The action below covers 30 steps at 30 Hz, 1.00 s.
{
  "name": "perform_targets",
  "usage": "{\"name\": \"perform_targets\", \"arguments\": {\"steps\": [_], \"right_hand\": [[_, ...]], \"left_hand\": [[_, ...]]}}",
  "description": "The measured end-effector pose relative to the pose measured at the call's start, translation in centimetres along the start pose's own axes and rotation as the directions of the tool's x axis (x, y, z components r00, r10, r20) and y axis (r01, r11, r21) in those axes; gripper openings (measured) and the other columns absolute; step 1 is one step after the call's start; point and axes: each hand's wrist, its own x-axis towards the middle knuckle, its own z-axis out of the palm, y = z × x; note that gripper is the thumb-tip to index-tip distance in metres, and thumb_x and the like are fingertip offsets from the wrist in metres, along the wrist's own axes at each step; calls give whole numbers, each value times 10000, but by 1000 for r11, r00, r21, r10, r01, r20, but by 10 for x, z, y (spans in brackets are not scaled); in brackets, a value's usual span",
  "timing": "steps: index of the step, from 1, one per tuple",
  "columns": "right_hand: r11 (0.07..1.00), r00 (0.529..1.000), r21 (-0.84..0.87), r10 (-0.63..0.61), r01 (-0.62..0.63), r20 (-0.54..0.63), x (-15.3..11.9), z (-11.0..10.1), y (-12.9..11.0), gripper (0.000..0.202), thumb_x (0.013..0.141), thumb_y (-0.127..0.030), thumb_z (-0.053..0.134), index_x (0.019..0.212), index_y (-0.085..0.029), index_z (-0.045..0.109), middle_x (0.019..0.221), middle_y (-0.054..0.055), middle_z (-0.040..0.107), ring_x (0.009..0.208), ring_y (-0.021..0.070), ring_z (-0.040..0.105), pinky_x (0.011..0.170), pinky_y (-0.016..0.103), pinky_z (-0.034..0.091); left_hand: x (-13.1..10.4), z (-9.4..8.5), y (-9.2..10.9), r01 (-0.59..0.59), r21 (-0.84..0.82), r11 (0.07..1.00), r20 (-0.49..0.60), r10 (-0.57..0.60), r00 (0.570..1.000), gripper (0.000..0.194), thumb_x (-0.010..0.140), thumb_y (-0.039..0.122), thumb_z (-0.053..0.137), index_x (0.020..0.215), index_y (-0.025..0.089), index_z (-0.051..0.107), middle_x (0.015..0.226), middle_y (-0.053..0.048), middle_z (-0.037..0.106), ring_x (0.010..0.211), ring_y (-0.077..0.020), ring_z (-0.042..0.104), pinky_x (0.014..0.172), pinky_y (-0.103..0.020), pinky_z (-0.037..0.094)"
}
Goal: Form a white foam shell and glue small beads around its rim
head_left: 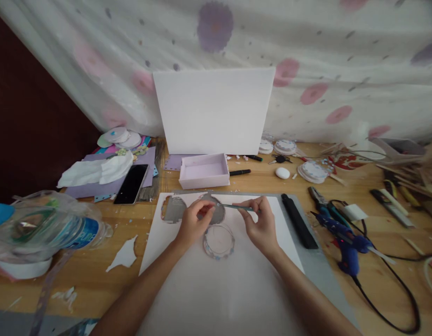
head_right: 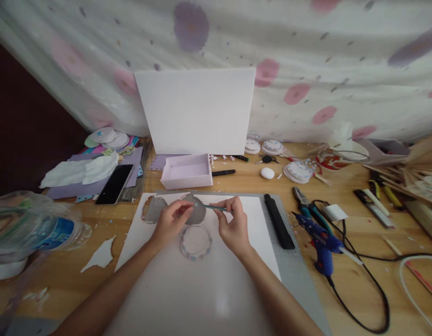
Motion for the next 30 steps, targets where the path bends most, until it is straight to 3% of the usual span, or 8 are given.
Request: {"name": "perform_targets", "arguments": {"steps": [3, 10, 25, 30], "right_hand": [[998, 1000, 52, 19, -20, 12, -3, 3, -3, 300, 864, -258, 551, 761, -262, 270, 823, 53, 676, 923, 255, 651, 753, 412, 471], [999, 999, 48, 9, -10, 33, -7, 7, -1, 292, 867, -238, 545, 758, -260, 274, 813, 48, 661, 876, 246, 647, 745, 411, 455], [982, 994, 165, 77, -88, 75, -5, 4, 4, 298, 859, -204, 567, 775, -250, 285, 803, 23, 644, 877, 218, 648, 745, 360, 446], [975, 996, 203, 87, -93, 36, -4, 4, 4, 315, 845, -178, 587, 770, -248, 289, 786, 10, 634, 864, 207, 647, 737, 338, 433]], "left_hand": [[-1, 3, -2, 105, -98, 990, 27, -103, 994, 182, 764, 316, 634, 844, 159, 683, 783, -53, 688, 687, -155, 627, 612, -259, 518], [-3, 2, 0, 203, -172, 964, 34, -200, 979, 195, 734, 329, 643, 788, 144, 674, 693, -34, 676, 581, -135, 607, 551, -250, 526], [-1, -1, -5, 201, -232, 952, 110, -180, 977, 197, 735, 335, 657, 769, 141, 670, 703, -22, 622, 613, -110, 550, 547, -207, 478], [-1, 0, -13, 214, -226, 950, 138, -186, 973, 222, 757, 359, 646, 799, 143, 670, 714, -25, 621, 612, -116, 551, 556, -221, 482]]}}
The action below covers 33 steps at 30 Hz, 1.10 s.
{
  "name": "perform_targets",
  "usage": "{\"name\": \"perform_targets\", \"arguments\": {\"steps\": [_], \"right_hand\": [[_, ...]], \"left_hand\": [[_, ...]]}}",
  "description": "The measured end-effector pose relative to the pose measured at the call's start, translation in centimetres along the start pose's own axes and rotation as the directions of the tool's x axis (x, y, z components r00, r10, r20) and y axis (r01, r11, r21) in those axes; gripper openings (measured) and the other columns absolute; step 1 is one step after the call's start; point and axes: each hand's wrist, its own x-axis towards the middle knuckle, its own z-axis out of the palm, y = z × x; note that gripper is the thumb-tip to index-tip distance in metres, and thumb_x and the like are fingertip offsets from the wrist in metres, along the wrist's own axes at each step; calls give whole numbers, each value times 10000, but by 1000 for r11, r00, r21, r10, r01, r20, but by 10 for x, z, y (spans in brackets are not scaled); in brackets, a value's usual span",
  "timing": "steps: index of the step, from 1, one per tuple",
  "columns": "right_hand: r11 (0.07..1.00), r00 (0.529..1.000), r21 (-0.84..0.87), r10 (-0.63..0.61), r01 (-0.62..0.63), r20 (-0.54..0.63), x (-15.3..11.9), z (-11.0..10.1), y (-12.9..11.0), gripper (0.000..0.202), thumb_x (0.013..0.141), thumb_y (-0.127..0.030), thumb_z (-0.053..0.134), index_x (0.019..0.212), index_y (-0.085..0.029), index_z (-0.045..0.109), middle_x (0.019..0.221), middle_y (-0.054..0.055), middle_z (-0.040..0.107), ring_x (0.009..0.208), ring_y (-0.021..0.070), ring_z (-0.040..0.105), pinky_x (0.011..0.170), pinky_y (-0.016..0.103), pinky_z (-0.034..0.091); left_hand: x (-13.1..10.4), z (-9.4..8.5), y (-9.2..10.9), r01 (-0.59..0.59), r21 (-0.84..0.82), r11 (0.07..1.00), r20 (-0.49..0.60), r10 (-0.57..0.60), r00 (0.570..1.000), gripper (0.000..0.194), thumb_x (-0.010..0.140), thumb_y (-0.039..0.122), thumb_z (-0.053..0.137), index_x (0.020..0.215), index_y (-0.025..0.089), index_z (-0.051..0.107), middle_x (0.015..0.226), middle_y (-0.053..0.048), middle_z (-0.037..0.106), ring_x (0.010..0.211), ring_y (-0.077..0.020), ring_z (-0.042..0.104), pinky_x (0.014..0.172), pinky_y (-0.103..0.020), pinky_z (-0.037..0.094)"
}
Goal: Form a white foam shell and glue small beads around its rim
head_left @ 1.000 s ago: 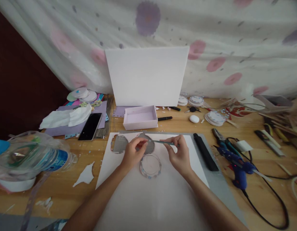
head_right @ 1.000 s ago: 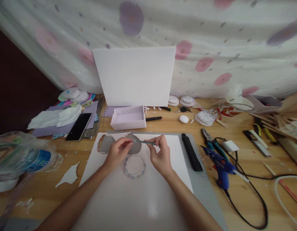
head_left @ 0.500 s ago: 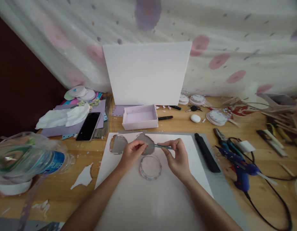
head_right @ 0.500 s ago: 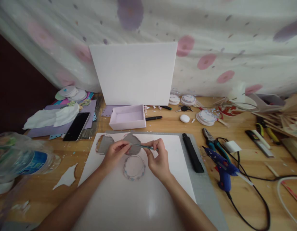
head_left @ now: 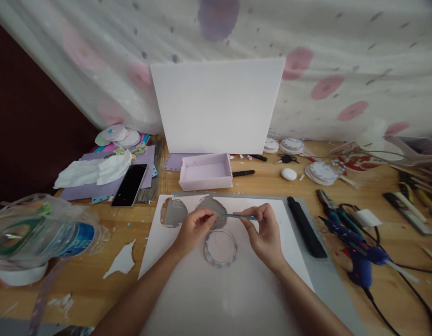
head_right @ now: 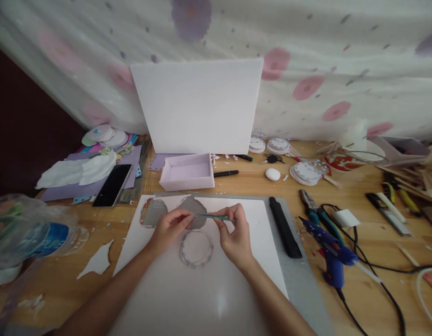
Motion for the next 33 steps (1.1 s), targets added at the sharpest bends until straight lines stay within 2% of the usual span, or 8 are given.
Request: {"name": "perform_targets", "arguments": {"steps": [4, 6, 8, 12, 16, 25, 30, 33], "right_hand": [[998, 997, 63, -19, 24, -80, 3, -4, 2, 317, 829, -172, 613, 772, -244, 309, 773, -8, 616, 844, 200, 658, 758, 341, 433], [995, 991, 93, -30, 43, -132, 5, -7, 3, 325, 818, -172, 628, 777, -244, 314, 771, -14, 616, 844, 198, 665, 780, 346, 433], [993, 984, 103, -38, 57, -176, 6, -11, 5, 336, 807, -178, 642, 776, -244, 314, 775, -13, 627, 848, 198, 669, 796, 348, 434], [993, 976, 103, -37, 60, -215, 8, -16, 6, 352, 792, -196, 661, 772, -245, 312, 804, 3, 653, 868, 203, 675, 796, 342, 441], [991, 972, 103, -58, 84, -229, 8, -16, 4, 346, 790, -199, 661, 771, -246, 318, 774, -8, 646, 860, 200, 679, 797, 340, 446], [986, 958, 97, -107, 137, -268, -3, -24, -10, 344, 794, -207, 655, 764, -247, 314, 761, -18, 635, 864, 204, 680, 826, 371, 453], [987, 949, 55, -128, 149, -287, -22, -28, -14, 351, 804, -210, 648, 758, -245, 301, 790, 4, 662, 875, 222, 680, 798, 379, 450], [986, 947, 9, -155, 164, -283, -34, -29, -14, 355, 812, -210, 639, 754, -244, 290, 787, 14, 673, 855, 226, 677, 779, 382, 439]], "left_hand": [[-4, -5, 9, -70, 117, 991, 46, 65, 997, 235, 836, 352, 554, 873, 144, 659, 818, -55, 625, 703, -138, 569, 644, -256, 496], [-10, -8, 22, -184, 258, 948, 141, 151, 978, 245, 844, 337, 544, 980, 157, 638, 916, -67, 612, 818, -161, 572, 749, -286, 492], [-21, -11, 37, -296, 407, 864, 292, 184, 938, 400, 792, 377, 612, 1138, 180, 578, 1056, -84, 583, 958, -199, 551, 857, -331, 467], [-44, -7, 53, -418, 646, 638, 473, 95, 876, 958, 558, 573, 756, 1352, 169, 406, 1299, -151, 466, 1168, -331, 435, 1001, -483, 363], [-57, 0, 48, -405, 776, 483, 459, 7, 888, 933, 607, 385, 781, 1391, 142, 339, 1332, -167, 450, 1180, -338, 422, 1006, -499, 349], [-49, -11, 57, -475, 689, 548, 565, 5, 825, 641, 717, 109, 617, 1313, 213, 404, 1277, -80, 505, 1159, -226, 462, 1000, -346, 390], [-37, -24, 64, -545, 634, 550, 674, -47, 737, 605, 695, 139, 642, 1267, 241, 474, 1266, -69, 517, 1167, -237, 484, 995, -344, 403], [-26, -31, 61, -573, 610, 547, 720, -80, 690, 697, 664, 74, 605, 1313, 272, 444, 1349, -56, 473, 1219, -231, 471, 1020, -334, 390]]}}
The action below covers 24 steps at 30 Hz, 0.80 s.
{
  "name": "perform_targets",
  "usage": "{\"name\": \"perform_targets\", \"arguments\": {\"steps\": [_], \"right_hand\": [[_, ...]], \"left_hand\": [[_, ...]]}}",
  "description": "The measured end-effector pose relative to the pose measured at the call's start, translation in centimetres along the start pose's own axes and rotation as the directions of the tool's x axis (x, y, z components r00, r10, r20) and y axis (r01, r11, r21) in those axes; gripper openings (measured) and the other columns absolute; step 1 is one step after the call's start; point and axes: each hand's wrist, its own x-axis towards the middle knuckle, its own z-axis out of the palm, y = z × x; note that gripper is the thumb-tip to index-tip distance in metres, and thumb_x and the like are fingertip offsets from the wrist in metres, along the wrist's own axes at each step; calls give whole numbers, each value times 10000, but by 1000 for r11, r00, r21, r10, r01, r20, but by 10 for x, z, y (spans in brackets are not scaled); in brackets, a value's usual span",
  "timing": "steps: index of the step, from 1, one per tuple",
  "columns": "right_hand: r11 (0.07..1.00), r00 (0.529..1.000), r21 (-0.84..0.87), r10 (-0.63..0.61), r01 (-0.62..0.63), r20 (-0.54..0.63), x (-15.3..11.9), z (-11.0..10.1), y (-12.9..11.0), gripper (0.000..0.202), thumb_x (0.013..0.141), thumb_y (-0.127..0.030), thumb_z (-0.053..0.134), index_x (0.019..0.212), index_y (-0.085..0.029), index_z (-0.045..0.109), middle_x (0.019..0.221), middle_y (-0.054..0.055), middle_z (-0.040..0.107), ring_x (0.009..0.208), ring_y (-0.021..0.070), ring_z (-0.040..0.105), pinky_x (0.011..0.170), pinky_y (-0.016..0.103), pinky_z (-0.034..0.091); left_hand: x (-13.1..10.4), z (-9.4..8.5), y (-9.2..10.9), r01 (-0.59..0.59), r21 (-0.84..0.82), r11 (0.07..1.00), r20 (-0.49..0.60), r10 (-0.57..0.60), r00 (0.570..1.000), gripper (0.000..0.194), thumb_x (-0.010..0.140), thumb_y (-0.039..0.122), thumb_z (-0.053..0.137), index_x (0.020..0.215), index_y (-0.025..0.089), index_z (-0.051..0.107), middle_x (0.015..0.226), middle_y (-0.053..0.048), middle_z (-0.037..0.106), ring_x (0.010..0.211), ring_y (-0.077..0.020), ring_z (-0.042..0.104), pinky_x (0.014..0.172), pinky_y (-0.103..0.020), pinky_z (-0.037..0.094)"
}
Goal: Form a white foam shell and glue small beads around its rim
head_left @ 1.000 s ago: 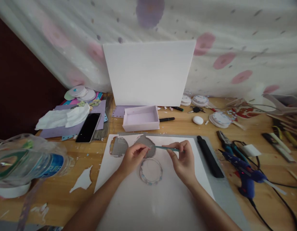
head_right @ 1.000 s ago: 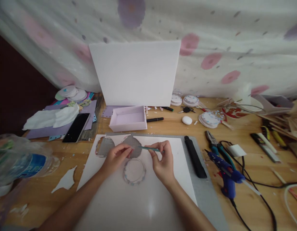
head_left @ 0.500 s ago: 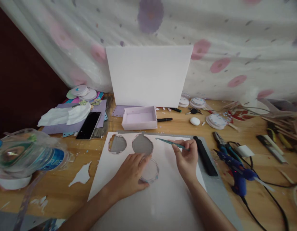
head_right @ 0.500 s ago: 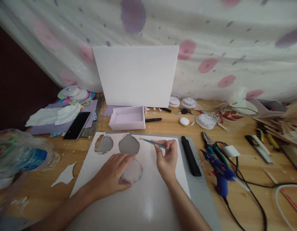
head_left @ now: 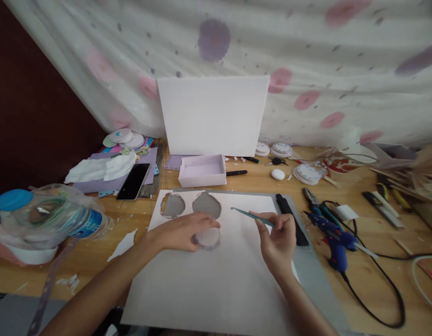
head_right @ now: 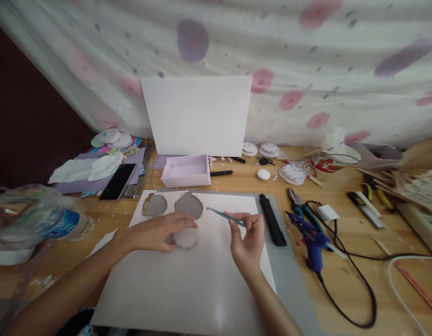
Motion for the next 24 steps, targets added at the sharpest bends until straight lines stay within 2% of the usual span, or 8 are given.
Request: {"name": "perform_targets", "arguments": {"steps": [3, 6, 8, 11, 12, 15, 19, 24], "right_hand": [[997, 999, -63, -48, 48, 5, -9, -4, -3, 353, 820, -205, 625, 754, -244, 280, 786, 21, 680, 817, 222, 666, 768, 387, 424], [973, 987, -167, -159, 158, 6, -13, -5, -11, 350, 817, -173, 611, 750, -246, 276, 781, 25, 696, 759, 217, 648, 723, 378, 407], [925, 964, -275, -266, 262, 23, -15, -5, -20, 360, 804, -131, 602, 735, -245, 268, 782, 17, 712, 701, 205, 631, 698, 371, 388], [789, 907, -456, -404, 411, 119, -18, 0, -34, 371, 784, -64, 576, 677, -231, 262, 811, -3, 731, 595, 164, 603, 691, 375, 352], [736, 883, -496, -438, 460, 168, -20, 1, -37, 359, 777, -45, 567, 661, -226, 279, 816, -11, 734, 571, 153, 598, 683, 375, 342], [588, 797, -540, -492, 602, 351, -33, 5, -36, 284, 740, 9, 541, 671, -232, 407, 851, -35, 740, 580, 135, 614, 650, 367, 321], [482, 633, -412, -540, 773, 555, -53, 7, -24, 275, 700, 16, 516, 670, -231, 400, 1059, -38, 708, 752, 135, 644, 671, 358, 343], [618, 646, -343, -368, 707, 669, -51, -5, -30, 255, 646, 4, 464, 690, -229, 370, 1141, -11, 664, 896, 186, 616, 763, 408, 375]], "left_hand": [[2, -5, -9, -46, 46, 998, 40, 44, 998, 855, 636, 30, 580, 1405, 307, 331, 1483, -46, 336, 1340, -253, 343, 1098, -388, 298], [-2, -10, -2, -60, 35, 998, -60, 62, 996, 898, 647, 129, 657, 1441, 290, 270, 1543, -70, 192, 1396, -303, 209, 1129, -467, 208], [-9, -10, 14, -13, -75, 997, -246, -6, 969, 812, 690, 237, 678, 1420, 255, 324, 1504, -97, 278, 1365, -303, 269, 1110, -467, 245], [-16, 2, 48, 68, -431, 900, -496, -299, 815, 354, 847, 339, 543, 1165, 194, 590, 1131, -100, 618, 1053, -222, 552, 913, -354, 443], [-17, 8, 58, 72, -574, 815, -473, -402, 784, 300, 887, 379, 481, 1024, 175, 653, 963, -86, 662, 902, -192, 589, 805, -310, 474], [-10, 26, 82, 31, -820, 572, -314, -494, 810, 443, 896, 488, 425, 826, 139, 689, 760, -69, 660, 674, -145, 547, 626, -257, 451], [3, 39, 90, 18, -891, 455, -303, -622, 722, 453, 841, 508, 510, 651, 124, 659, 554, -17, 538, 580, -120, 483, 561, -236, 393], [0, 35, 78, -26, -883, 468, -362, -646, 672, 372, 828, 444, 546, 671, 133, 676, 569, -8, 547, 569, -107, 464, 554, -221, 382]]}}
